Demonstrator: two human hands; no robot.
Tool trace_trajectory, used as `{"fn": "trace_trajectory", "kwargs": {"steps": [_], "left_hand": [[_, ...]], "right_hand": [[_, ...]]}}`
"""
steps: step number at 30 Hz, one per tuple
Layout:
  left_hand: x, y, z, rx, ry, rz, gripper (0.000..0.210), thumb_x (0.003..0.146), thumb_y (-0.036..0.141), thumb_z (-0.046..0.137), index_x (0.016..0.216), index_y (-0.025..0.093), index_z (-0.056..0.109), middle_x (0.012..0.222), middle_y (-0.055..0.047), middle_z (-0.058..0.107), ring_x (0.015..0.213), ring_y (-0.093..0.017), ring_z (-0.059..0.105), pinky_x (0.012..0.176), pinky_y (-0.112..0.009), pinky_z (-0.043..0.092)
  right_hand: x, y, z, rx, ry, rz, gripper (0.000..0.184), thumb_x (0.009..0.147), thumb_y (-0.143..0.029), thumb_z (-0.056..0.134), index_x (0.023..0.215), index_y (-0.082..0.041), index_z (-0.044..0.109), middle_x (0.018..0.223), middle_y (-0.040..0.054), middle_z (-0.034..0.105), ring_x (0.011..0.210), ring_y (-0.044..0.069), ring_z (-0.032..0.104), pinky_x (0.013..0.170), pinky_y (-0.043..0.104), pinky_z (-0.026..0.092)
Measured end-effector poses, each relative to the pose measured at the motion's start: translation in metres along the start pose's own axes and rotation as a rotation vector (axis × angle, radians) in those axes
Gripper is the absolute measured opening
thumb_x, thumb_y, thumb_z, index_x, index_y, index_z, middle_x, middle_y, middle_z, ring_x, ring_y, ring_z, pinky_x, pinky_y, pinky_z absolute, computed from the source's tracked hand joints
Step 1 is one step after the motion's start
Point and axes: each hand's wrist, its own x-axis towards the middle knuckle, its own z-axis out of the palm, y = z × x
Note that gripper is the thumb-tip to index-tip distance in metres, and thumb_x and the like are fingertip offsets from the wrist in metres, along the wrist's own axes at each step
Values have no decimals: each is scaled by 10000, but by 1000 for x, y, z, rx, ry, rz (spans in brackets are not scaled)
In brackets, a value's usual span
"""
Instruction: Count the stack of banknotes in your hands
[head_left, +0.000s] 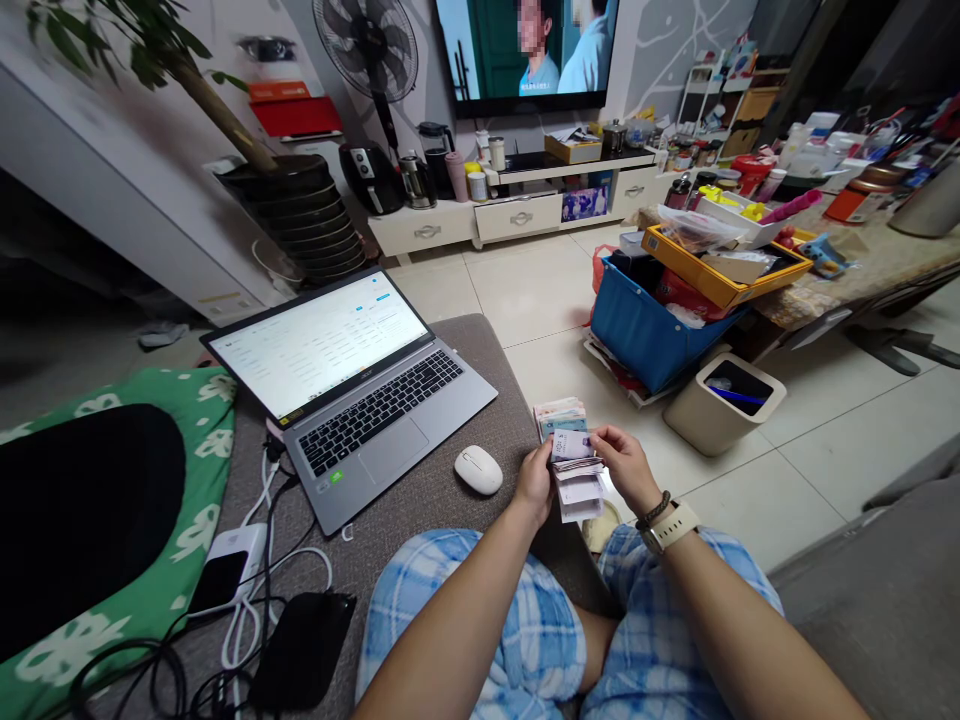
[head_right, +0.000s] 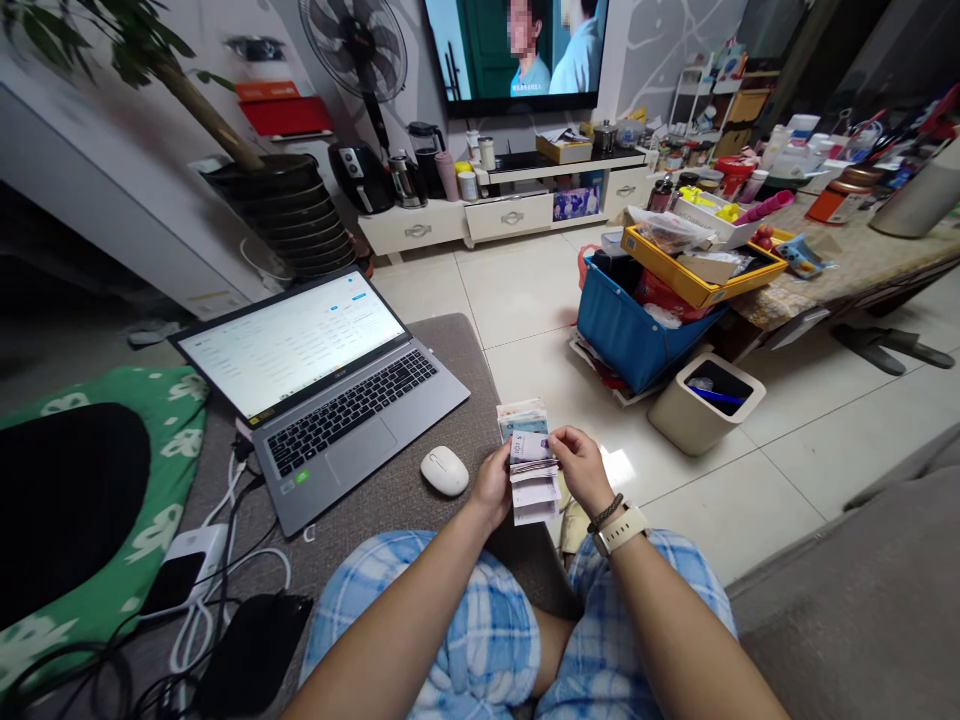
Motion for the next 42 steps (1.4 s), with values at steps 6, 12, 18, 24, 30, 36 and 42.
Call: {"fn": "trace_trajectory", "kwargs": {"steps": [6, 12, 18, 24, 30, 36, 42], "left_hand": [[0, 0, -1, 4, 6, 6, 338, 730, 377, 727, 939, 111, 718, 932, -114, 759, 987, -281, 688, 888, -380, 514], [-2, 1, 1, 5, 3, 6, 323, 716, 373, 739, 906, 112, 717, 931, -121, 756, 989, -286, 686, 893, -391, 514], [-3, 3, 4, 15, 35, 7, 344, 652, 369, 787, 864, 110, 708, 873, -117, 754, 960, -297, 691, 870, -397, 517], [-4, 4, 3, 43, 55, -10, 303, 625, 343, 800, 802, 120, 697, 820, -103, 747, 927, -286, 696, 834, -380, 525], [-5, 4, 3, 60, 54, -16, 276, 616, 300, 798, 810, 131, 697, 740, -78, 734, 910, -280, 700, 830, -373, 525], [-5, 3, 2, 56, 49, -17, 256, 637, 269, 787, 825, 121, 698, 747, -90, 737, 906, -282, 703, 842, -380, 525], [-3, 2, 2, 16, 44, -6, 285, 692, 347, 761, 843, 112, 706, 872, -118, 753, 966, -287, 695, 879, -384, 520]], "right_hand": [[0, 0, 0, 5, -8, 3, 319, 761, -485, 691, 700, -185, 600, 615, -27, 515, 558, 117, 428, 532, 255, 328], [1, 2, -1, 13, -11, 0, 333, 795, -500, 662, 691, -188, 604, 585, -23, 530, 536, 116, 422, 522, 256, 322], [-1, 0, 0, 54, -46, -5, 307, 797, -483, 677, 726, -190, 619, 600, -1, 604, 555, 128, 482, 564, 272, 363], [2, 7, -2, 33, 29, 16, 347, 658, -424, 813, 777, -205, 572, 618, -48, 535, 561, 116, 475, 559, 257, 368], [6, 16, -5, -11, 83, 31, 443, 638, -486, 806, 871, -228, 531, 639, -50, 548, 576, 138, 502, 572, 269, 401], [6, 14, -5, -61, 58, 18, 366, 696, -517, 746, 758, -203, 570, 654, -21, 544, 613, 144, 490, 591, 273, 386], [4, 9, -4, -48, 23, 7, 368, 723, -543, 705, 694, -201, 573, 640, -14, 558, 600, 143, 479, 582, 269, 379]]}}
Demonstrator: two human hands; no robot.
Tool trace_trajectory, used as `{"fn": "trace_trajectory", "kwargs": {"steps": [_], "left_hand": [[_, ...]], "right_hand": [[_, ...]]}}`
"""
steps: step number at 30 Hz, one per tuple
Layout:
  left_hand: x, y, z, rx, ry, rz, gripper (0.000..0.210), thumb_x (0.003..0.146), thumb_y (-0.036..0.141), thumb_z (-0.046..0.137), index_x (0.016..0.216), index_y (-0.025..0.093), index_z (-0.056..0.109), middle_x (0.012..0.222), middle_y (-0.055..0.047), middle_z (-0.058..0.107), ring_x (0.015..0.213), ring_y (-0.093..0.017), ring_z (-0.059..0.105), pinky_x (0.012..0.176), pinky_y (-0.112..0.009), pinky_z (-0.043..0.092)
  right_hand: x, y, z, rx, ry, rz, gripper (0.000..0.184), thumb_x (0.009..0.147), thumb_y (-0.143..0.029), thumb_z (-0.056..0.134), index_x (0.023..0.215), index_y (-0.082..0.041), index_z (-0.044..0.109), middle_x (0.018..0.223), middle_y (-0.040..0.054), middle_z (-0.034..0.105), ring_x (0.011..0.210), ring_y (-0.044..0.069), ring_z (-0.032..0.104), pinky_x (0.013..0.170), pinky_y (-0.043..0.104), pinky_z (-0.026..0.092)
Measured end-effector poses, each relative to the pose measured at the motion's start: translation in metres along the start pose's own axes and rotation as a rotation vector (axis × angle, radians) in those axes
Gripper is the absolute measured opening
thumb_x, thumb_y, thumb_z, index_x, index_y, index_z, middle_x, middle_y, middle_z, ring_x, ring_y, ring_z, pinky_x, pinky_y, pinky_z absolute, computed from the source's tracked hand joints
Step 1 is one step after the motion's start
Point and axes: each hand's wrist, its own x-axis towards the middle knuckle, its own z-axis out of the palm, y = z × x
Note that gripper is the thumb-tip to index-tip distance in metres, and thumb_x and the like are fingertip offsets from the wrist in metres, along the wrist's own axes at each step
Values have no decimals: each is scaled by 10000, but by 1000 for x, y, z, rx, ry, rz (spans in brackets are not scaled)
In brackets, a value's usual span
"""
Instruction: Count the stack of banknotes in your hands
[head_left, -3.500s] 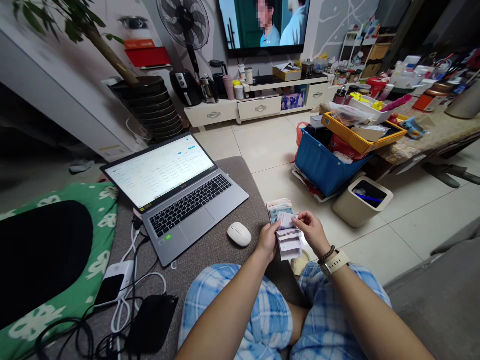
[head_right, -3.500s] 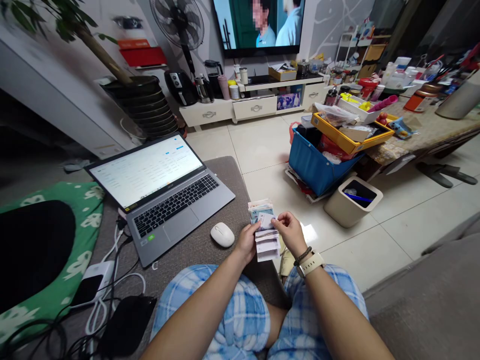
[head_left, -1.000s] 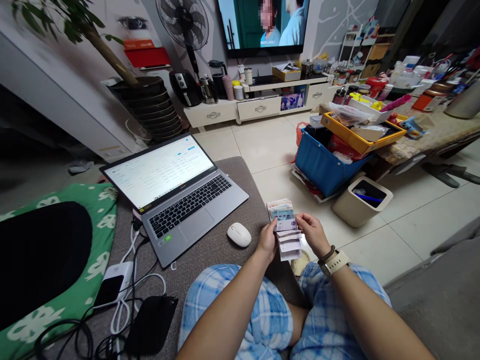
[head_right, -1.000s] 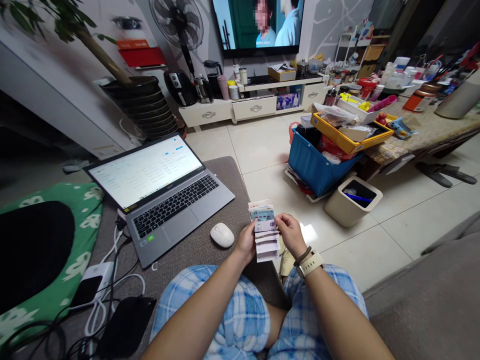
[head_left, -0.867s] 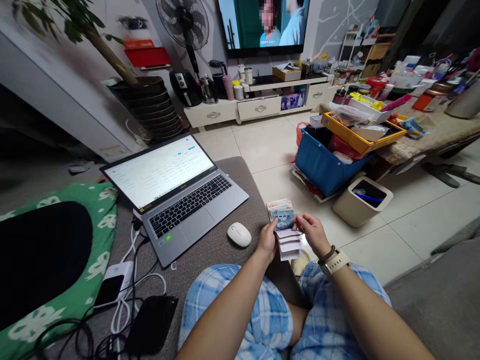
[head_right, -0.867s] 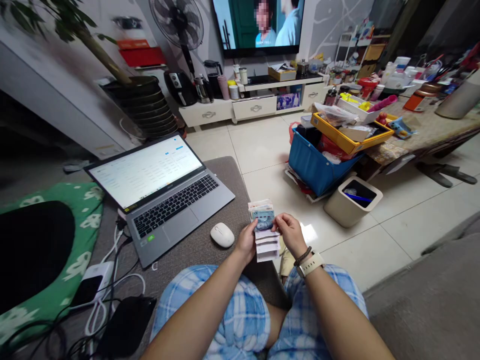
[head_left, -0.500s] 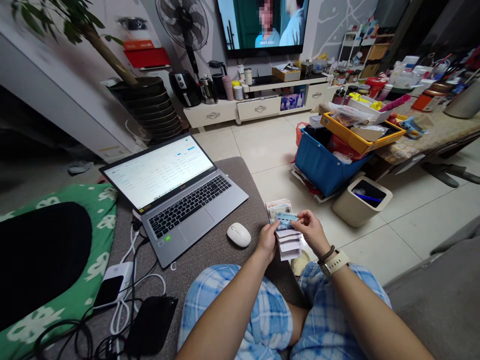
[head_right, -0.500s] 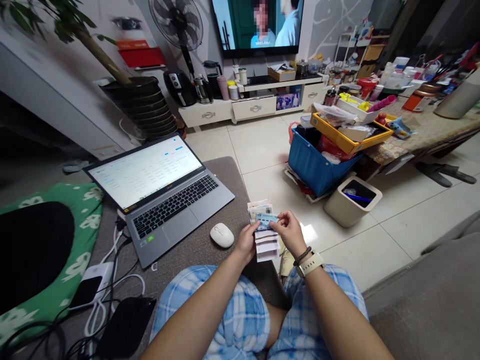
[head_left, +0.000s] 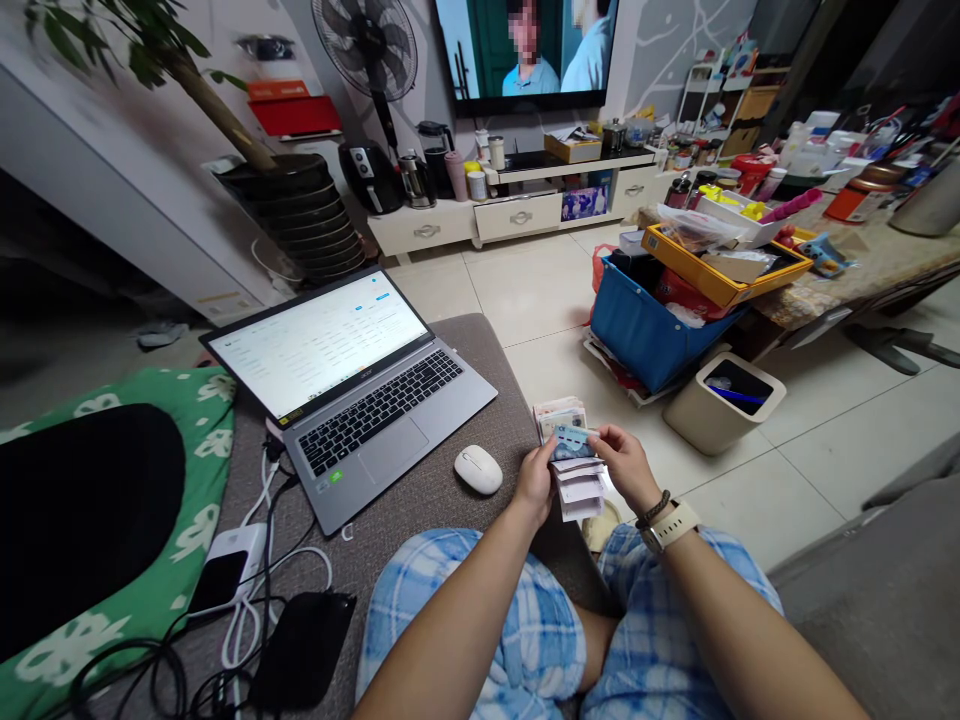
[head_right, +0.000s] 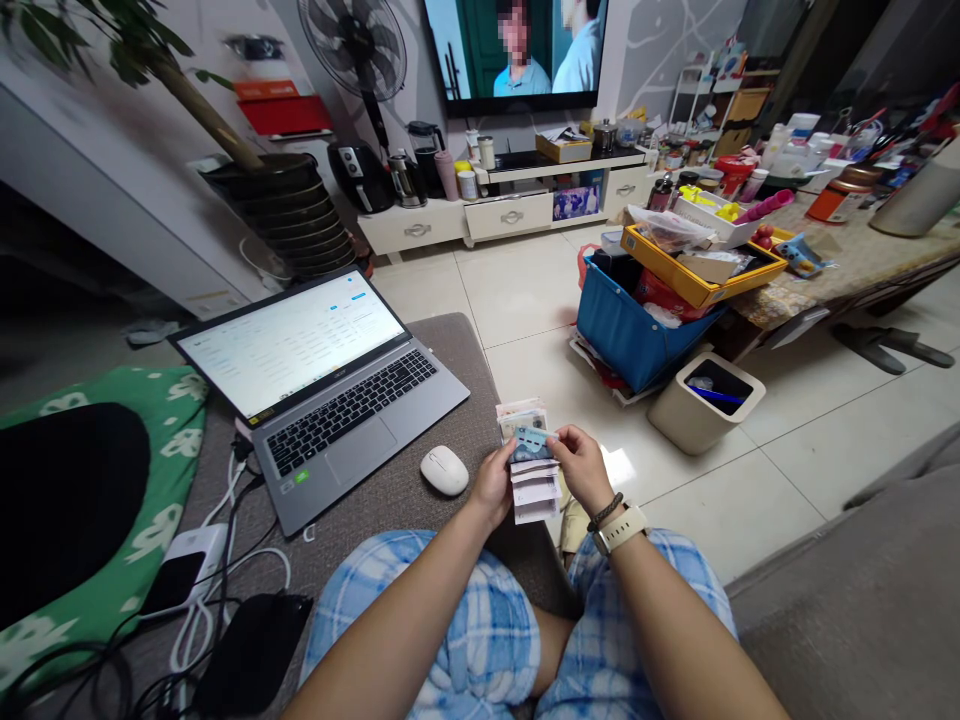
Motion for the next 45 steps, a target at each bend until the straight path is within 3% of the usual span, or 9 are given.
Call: {"fn": "trace_trajectory", "kwargs": {"steps": [9, 40, 45], "left_hand": [[7, -5, -4, -66, -34, -15, 351, 783, 413, 670, 964, 115, 702, 957, -117, 752, 999, -275, 690, 915, -398, 521], [6, -5, -3, -63, -12, -8, 328, 765, 403, 685, 943, 129, 718, 976, -106, 756, 1023, -282, 685, 926, -412, 521], [3, -2, 0, -66, -54, -34, 348, 770, 395, 684, 970, 112, 716, 998, -127, 750, 1055, -304, 670, 931, -410, 516]], "right_hand": [[-4, -11, 2, 20, -5, -12, 325, 766, -499, 672, 685, -197, 582, 614, -32, 494, 557, 119, 416, 536, 255, 347], [-6, -14, 3, 29, -23, -3, 341, 753, -517, 677, 660, -204, 579, 551, -41, 461, 518, 118, 383, 508, 260, 310], [-6, -14, 3, 41, -69, 1, 377, 821, -564, 588, 706, -206, 603, 577, -6, 576, 499, 123, 389, 509, 272, 304]]}}
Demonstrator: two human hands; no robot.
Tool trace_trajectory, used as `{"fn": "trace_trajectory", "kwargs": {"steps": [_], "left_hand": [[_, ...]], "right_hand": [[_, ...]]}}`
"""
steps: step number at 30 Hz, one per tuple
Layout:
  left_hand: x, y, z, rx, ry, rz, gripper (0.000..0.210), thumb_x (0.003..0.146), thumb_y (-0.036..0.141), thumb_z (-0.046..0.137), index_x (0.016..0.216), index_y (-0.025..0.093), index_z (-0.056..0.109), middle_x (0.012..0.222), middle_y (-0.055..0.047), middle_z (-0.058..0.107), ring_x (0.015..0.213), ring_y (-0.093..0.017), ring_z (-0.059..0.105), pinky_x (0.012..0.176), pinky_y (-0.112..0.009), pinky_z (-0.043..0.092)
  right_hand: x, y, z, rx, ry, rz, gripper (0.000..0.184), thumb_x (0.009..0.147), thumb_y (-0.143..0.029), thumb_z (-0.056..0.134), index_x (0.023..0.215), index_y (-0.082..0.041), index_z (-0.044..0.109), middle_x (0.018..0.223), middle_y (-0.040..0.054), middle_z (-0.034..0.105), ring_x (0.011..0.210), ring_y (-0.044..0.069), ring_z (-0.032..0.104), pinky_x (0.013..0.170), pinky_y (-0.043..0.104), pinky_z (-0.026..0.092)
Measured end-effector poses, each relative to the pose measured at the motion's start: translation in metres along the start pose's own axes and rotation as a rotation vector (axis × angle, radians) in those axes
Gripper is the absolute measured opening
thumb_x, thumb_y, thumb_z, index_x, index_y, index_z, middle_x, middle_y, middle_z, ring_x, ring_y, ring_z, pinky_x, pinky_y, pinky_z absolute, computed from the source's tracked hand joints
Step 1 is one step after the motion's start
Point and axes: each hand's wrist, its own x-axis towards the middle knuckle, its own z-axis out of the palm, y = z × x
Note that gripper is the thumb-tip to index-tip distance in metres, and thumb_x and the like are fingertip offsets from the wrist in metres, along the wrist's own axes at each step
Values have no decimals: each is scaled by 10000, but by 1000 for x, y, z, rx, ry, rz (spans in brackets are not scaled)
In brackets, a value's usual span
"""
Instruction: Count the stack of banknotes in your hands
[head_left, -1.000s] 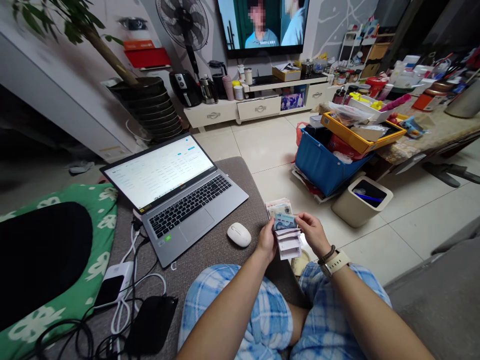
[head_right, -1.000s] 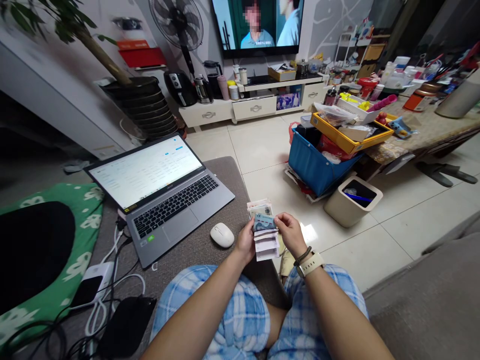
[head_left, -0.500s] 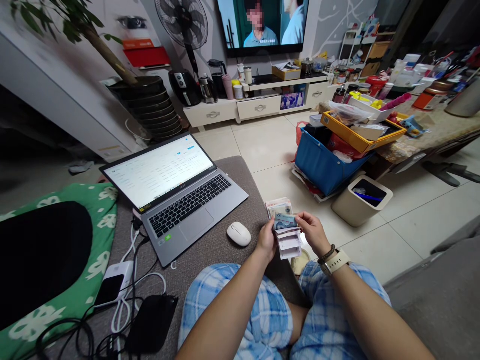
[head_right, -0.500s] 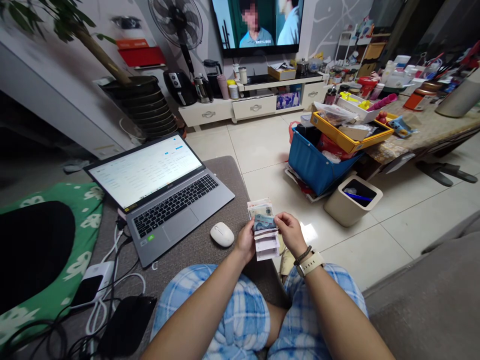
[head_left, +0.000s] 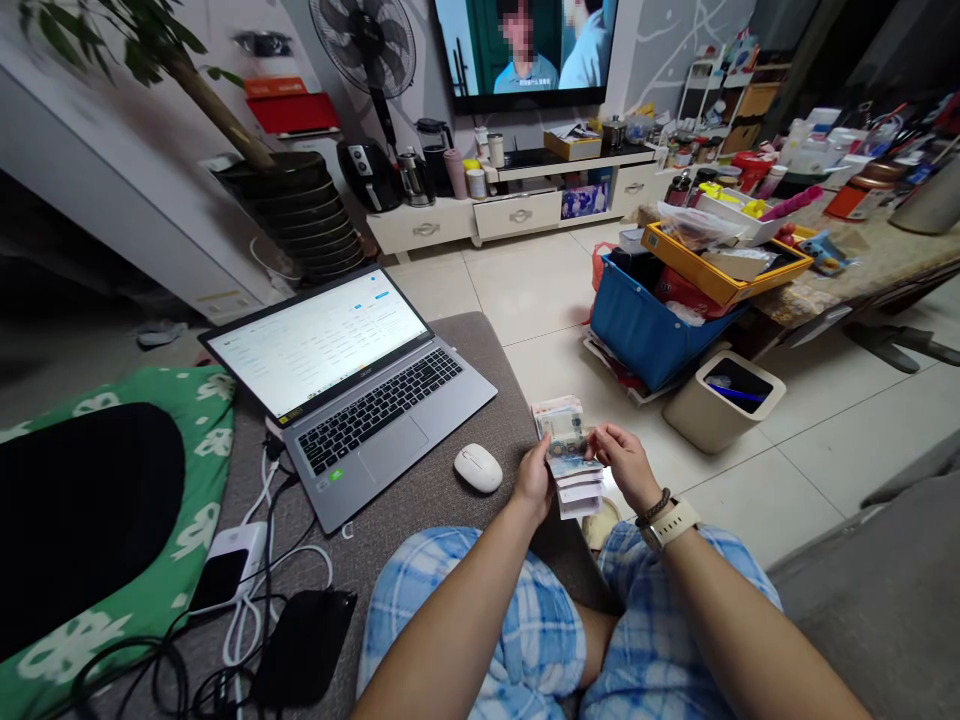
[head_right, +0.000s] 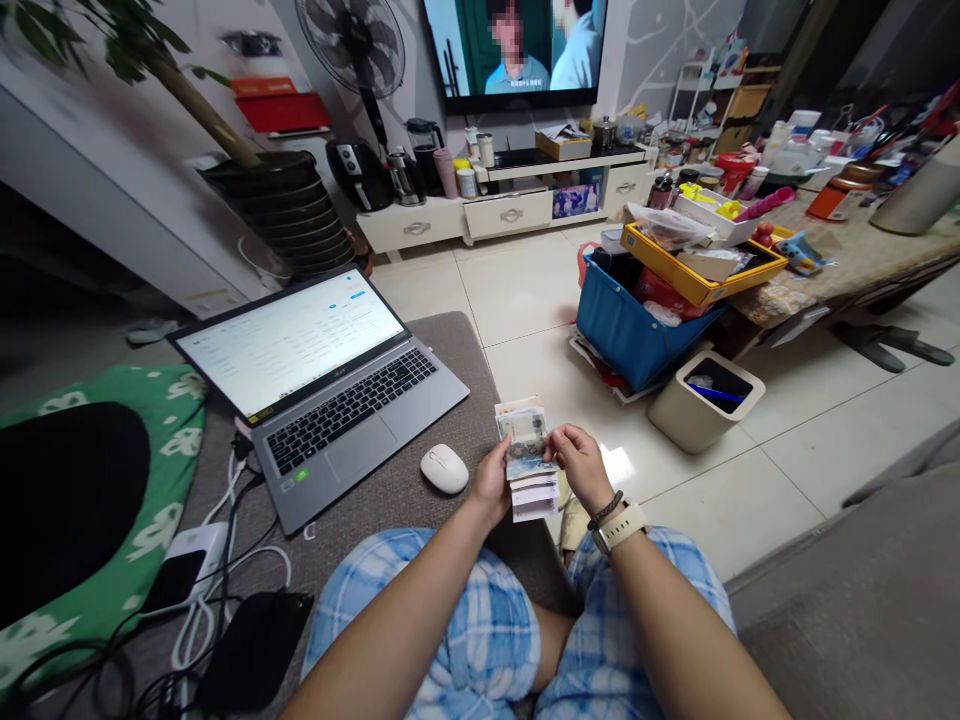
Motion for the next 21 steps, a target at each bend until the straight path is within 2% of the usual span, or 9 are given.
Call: {"fn": "trace_trajectory", "kwargs": {"steps": [5, 9, 14, 21], "left_hand": [[-3, 2, 1, 24, 13, 10, 342, 720, 351, 738, 967, 117, 709, 980, -126, 751, 1045, -310, 672, 923, -424, 517], [-4, 2, 0, 54, 31, 14, 311, 697, 305, 755, 933, 109, 708, 962, -129, 753, 1026, -310, 677, 914, -431, 519], [-5, 3, 2, 60, 32, 8, 278, 678, 266, 767, 903, 112, 711, 960, -138, 752, 1028, -312, 678, 923, -421, 513], [-6, 3, 2, 65, 27, 31, 296, 691, 312, 764, 891, 99, 713, 934, -132, 757, 1014, -305, 684, 921, -405, 514]], "right_hand": [[3, 8, -2, -12, 48, -18, 345, 722, -510, 738, 695, -200, 588, 616, -11, 569, 575, 136, 471, 564, 273, 362], [7, 18, -5, -14, 121, 6, 371, 654, -466, 806, 773, -208, 567, 664, -27, 547, 603, 133, 487, 594, 271, 389], [7, 20, -6, -13, 152, 12, 380, 665, -462, 792, 840, -207, 572, 697, -26, 560, 632, 138, 515, 623, 269, 412], [6, 16, -6, -52, 89, -26, 339, 743, -479, 713, 660, -189, 558, 613, -29, 513, 590, 123, 446, 579, 257, 352]]}}
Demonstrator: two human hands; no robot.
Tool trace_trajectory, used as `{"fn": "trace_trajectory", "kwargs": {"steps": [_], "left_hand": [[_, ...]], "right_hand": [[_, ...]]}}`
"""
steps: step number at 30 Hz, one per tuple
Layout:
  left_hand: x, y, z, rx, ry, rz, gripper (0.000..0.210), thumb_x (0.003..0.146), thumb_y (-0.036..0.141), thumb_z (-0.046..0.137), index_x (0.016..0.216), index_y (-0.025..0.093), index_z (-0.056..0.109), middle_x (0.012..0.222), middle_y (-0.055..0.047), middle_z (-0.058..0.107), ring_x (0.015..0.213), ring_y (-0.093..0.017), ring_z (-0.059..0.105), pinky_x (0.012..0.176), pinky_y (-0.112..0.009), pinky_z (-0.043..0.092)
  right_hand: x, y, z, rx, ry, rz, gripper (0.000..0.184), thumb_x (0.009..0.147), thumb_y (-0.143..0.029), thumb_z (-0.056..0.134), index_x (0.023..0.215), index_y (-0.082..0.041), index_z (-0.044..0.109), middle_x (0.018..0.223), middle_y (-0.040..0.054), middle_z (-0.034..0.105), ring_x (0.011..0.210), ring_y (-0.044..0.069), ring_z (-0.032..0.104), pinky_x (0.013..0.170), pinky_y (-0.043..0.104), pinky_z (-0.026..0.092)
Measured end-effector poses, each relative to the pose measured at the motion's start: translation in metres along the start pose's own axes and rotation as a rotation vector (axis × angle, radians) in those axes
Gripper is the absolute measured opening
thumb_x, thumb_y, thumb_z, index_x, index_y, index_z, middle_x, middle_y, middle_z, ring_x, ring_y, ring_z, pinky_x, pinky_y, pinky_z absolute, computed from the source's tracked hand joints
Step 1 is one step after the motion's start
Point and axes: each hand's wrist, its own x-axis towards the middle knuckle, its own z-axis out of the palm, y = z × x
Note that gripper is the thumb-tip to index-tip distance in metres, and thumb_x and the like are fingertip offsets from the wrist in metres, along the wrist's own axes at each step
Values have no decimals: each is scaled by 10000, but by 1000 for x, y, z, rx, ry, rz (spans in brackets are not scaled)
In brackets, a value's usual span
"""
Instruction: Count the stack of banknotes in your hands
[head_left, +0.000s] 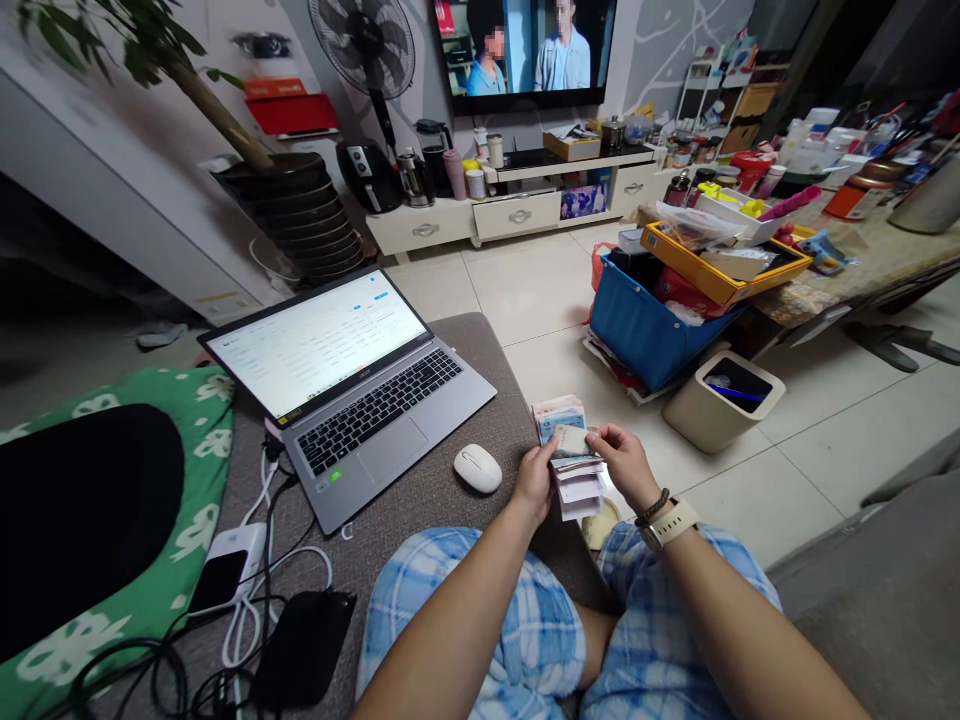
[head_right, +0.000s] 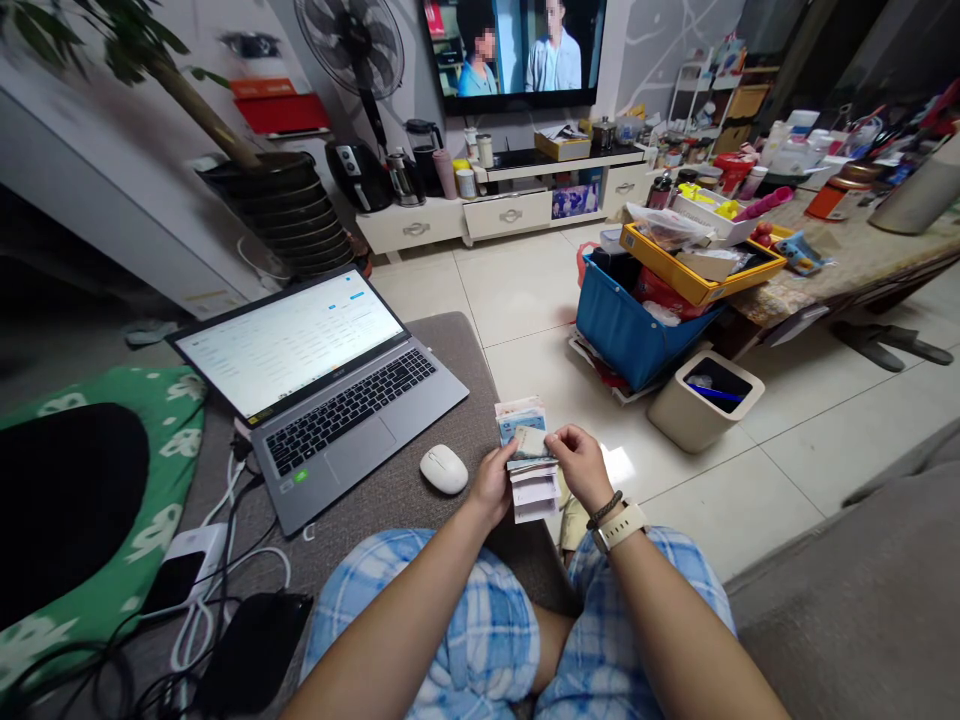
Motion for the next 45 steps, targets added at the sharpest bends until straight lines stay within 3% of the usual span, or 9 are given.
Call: {"fn": "trace_trajectory", "kwargs": {"steps": [8, 20, 26, 31, 37, 41, 45], "left_hand": [[4, -2, -1, -75, 4, -31, 309, 805, 365, 647, 970, 112, 714, 978, -112, 756, 1023, -282, 685, 925, -396, 519], [5, -2, -2, -65, 15, -31, 275, 823, 342, 615, 952, 118, 712, 930, -102, 759, 985, -270, 696, 905, -391, 527], [5, -2, -3, -56, 5, -55, 331, 771, 379, 686, 952, 103, 705, 925, -118, 754, 976, -283, 696, 881, -389, 530], [4, -1, -2, -37, 4, -42, 319, 714, 362, 740, 908, 110, 709, 907, -114, 753, 981, -288, 688, 875, -387, 526], [4, -1, -3, 2, 17, -4, 315, 638, 326, 796, 853, 116, 700, 871, -105, 750, 962, -287, 689, 863, -384, 525], [2, -1, -3, 12, 18, -10, 319, 627, 314, 802, 857, 120, 693, 861, -103, 749, 952, -285, 693, 859, -389, 526], [2, -2, -3, 18, 22, -14, 307, 629, 299, 796, 857, 119, 695, 869, -107, 751, 952, -287, 694, 865, -394, 525]], "right_hand": [[-4, -13, 4, 50, -35, 6, 326, 754, -487, 693, 670, -197, 569, 583, -36, 476, 537, 115, 403, 517, 255, 322], [-4, -12, 2, 48, -53, -12, 302, 788, -455, 670, 670, -191, 584, 563, -41, 461, 533, 110, 394, 525, 256, 303], [-6, -17, 3, 62, -97, -20, 328, 844, -464, 616, 668, -189, 592, 616, 4, 603, 532, 115, 407, 536, 268, 311], [-4, -11, 3, 78, -75, 5, 311, 715, -437, 768, 683, -194, 577, 607, -25, 546, 581, 126, 468, 570, 266, 355], [0, 2, 0, 26, 21, 41, 374, 638, -451, 819, 757, -202, 567, 646, -34, 535, 587, 127, 469, 570, 267, 370], [2, 3, -1, -8, 65, 31, 403, 639, -491, 803, 814, -204, 580, 687, -23, 560, 626, 143, 499, 602, 274, 397], [2, 4, -2, -35, 11, 5, 373, 707, -537, 726, 740, -198, 575, 677, -11, 550, 637, 150, 486, 607, 274, 387]]}}
